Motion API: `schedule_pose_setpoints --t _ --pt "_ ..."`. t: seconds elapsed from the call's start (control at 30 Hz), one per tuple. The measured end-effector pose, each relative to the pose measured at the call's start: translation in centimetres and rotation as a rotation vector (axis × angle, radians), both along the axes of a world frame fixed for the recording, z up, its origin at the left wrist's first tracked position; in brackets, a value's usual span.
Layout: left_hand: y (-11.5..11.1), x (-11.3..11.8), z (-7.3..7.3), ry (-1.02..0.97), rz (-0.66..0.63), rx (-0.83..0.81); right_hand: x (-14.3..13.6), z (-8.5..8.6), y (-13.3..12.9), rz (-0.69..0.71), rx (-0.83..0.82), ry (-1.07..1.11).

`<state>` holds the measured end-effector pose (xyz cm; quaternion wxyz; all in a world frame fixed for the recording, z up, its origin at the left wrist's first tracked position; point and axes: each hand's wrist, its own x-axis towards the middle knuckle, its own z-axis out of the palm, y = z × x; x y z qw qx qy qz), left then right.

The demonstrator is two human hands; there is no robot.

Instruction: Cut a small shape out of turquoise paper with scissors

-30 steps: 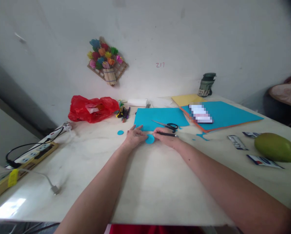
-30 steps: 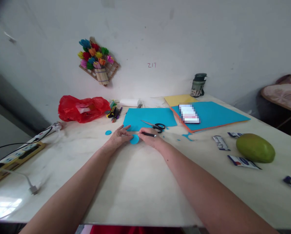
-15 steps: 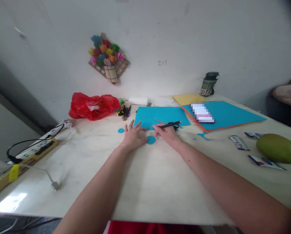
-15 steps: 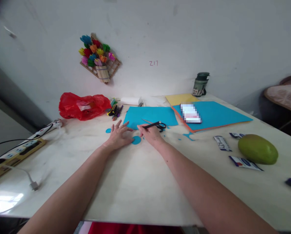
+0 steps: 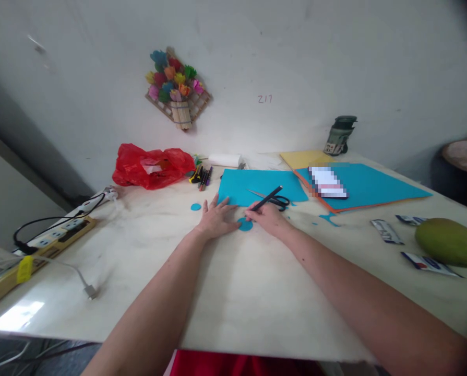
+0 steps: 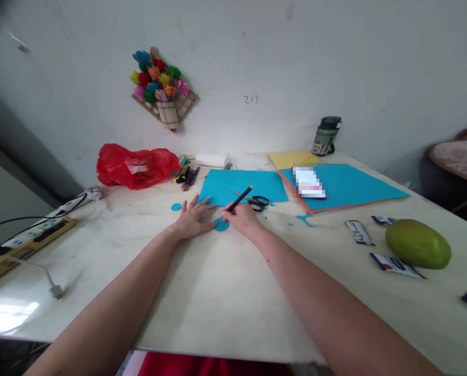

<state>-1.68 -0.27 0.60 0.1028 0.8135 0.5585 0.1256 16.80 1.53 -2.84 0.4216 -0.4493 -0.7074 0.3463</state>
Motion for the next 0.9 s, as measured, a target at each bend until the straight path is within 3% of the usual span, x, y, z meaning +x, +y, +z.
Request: schedule_pose_setpoints --t 0.17,0.9 --pt "0.13 -0.11 0.04 -0.017 0.036 -0.019 0.10 -0.22 0.05 0.022 0.010 -0.032" --pt "0.05 0.11 -0.53 0.013 -0.031 -0.016 -0.20 0.69 -0.55 -0.009 0.004 -0.109"
